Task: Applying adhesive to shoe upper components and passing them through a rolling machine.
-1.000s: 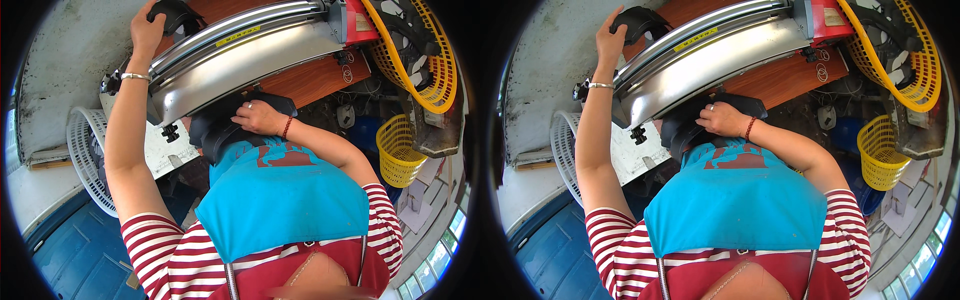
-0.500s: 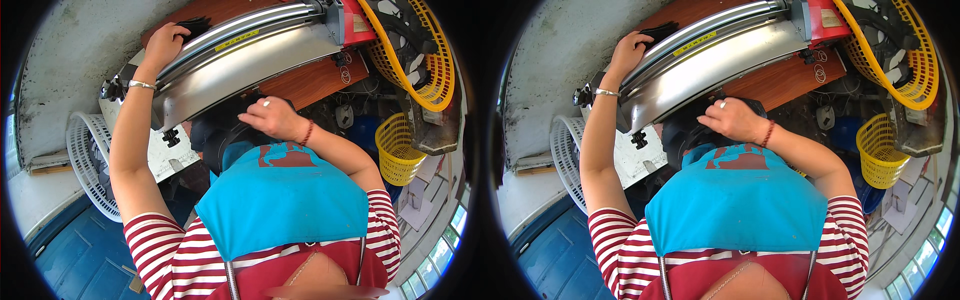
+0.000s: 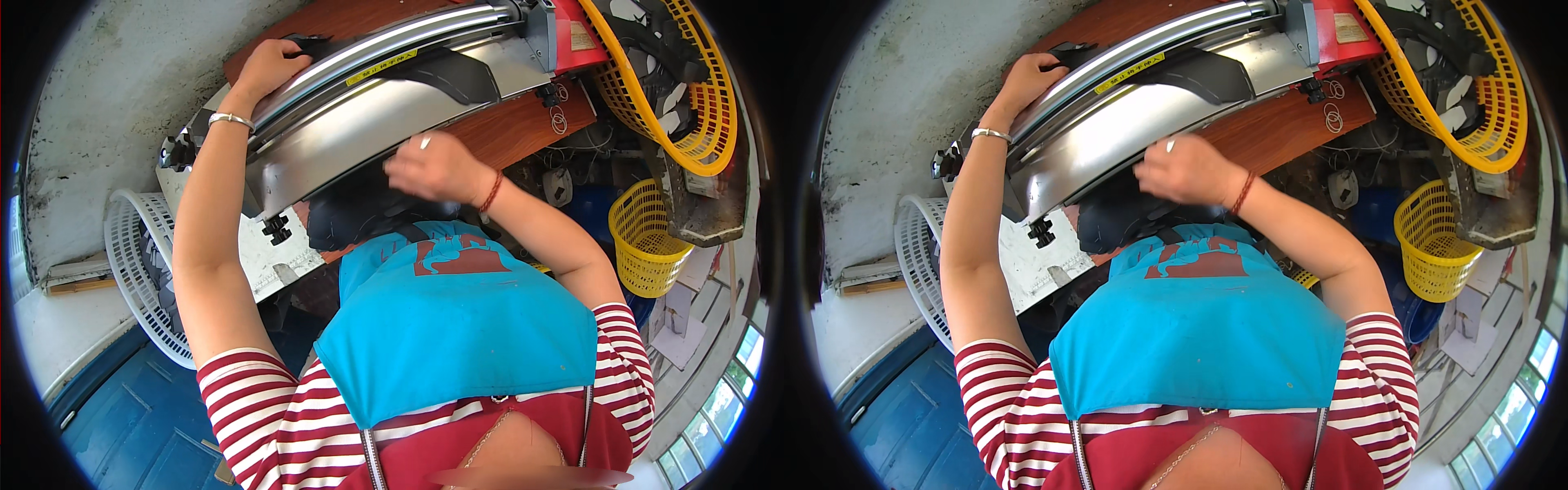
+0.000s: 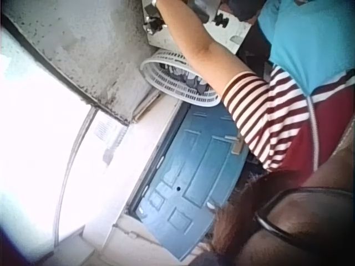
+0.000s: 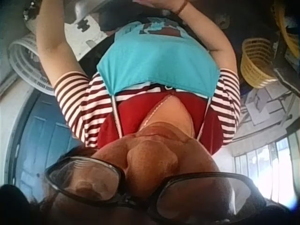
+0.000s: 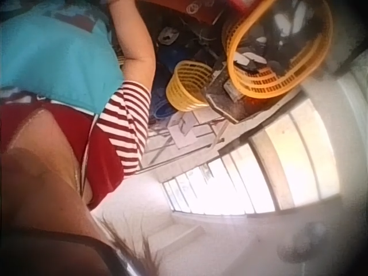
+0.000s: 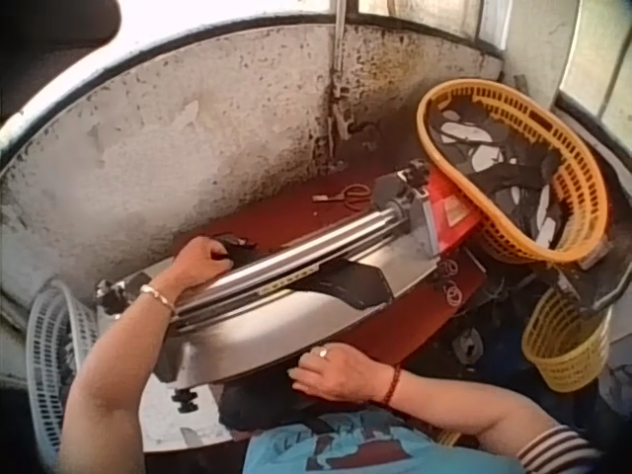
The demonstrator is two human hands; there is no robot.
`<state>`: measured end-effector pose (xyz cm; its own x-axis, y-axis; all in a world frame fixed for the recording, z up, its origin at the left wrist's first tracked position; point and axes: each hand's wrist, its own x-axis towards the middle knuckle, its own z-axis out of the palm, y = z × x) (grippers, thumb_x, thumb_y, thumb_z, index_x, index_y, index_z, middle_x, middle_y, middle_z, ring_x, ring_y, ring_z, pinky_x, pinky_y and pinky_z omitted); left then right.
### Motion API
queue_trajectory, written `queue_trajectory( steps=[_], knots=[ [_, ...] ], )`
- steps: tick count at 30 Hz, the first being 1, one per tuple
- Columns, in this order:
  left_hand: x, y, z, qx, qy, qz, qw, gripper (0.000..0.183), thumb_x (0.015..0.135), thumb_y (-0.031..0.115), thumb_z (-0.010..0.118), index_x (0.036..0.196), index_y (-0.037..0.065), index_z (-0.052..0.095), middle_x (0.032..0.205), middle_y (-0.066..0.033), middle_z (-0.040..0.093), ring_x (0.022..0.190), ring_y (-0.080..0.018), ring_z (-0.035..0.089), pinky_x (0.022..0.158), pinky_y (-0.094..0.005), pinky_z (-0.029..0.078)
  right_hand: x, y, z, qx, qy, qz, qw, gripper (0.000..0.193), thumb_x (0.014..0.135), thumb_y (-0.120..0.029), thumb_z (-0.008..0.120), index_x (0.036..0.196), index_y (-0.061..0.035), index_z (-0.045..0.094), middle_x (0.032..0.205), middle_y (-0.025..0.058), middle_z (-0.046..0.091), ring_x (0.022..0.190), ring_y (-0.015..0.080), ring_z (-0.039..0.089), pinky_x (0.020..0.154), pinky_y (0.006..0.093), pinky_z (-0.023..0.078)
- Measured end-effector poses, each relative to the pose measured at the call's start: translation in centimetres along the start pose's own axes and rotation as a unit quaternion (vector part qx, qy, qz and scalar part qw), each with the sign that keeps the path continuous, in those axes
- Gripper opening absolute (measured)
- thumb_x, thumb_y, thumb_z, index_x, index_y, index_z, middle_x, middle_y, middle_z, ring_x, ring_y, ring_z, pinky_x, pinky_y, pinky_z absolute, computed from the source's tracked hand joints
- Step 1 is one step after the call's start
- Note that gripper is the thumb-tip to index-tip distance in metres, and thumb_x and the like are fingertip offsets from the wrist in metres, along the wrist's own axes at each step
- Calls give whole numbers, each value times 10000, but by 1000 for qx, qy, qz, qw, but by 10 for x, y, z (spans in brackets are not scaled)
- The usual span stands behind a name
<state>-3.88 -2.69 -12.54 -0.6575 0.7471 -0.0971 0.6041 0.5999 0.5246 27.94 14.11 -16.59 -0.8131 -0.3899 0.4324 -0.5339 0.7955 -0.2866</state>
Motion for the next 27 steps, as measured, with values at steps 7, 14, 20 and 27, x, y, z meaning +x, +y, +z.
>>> queue_trajectory(
  steps=[7,14,20,27],
  knots=[
    [4,17,-26,-174,135,-62,973,222,828,176,742,975,11,720,822,-51,696,721,-162,625,701,-312,509,-49,-12,82,41,-116,8,992,219,824,-203,720,1016,-98,731,910,47,623,927,246,640,798,375,515],
    [-20,27,-72,-330,205,-96,916,283,916,71,609,1180,101,708,970,-30,689,804,-103,661,678,-246,555,-21,-36,-15,78,37,20,996,185,795,-99,710,977,-67,716,818,57,585,747,235,627,642,366,523],
    [-23,11,-49,-59,171,97,979,309,937,64,538,1159,106,749,1114,-110,684,944,-248,681,828,-340,554,4,-13,-87,-125,44,129,983,225,767,-49,749,987,-66,707,829,53,588,696,234,645,571,358,510],
    [-4,21,-7,113,-44,-33,992,414,909,419,572,1068,98,779,1051,-174,725,976,-362,683,903,-419,522,26,22,-23,-56,165,74,982,216,791,-84,748,1005,-89,721,848,52,629,701,247,659,587,365,533]
  ],
)
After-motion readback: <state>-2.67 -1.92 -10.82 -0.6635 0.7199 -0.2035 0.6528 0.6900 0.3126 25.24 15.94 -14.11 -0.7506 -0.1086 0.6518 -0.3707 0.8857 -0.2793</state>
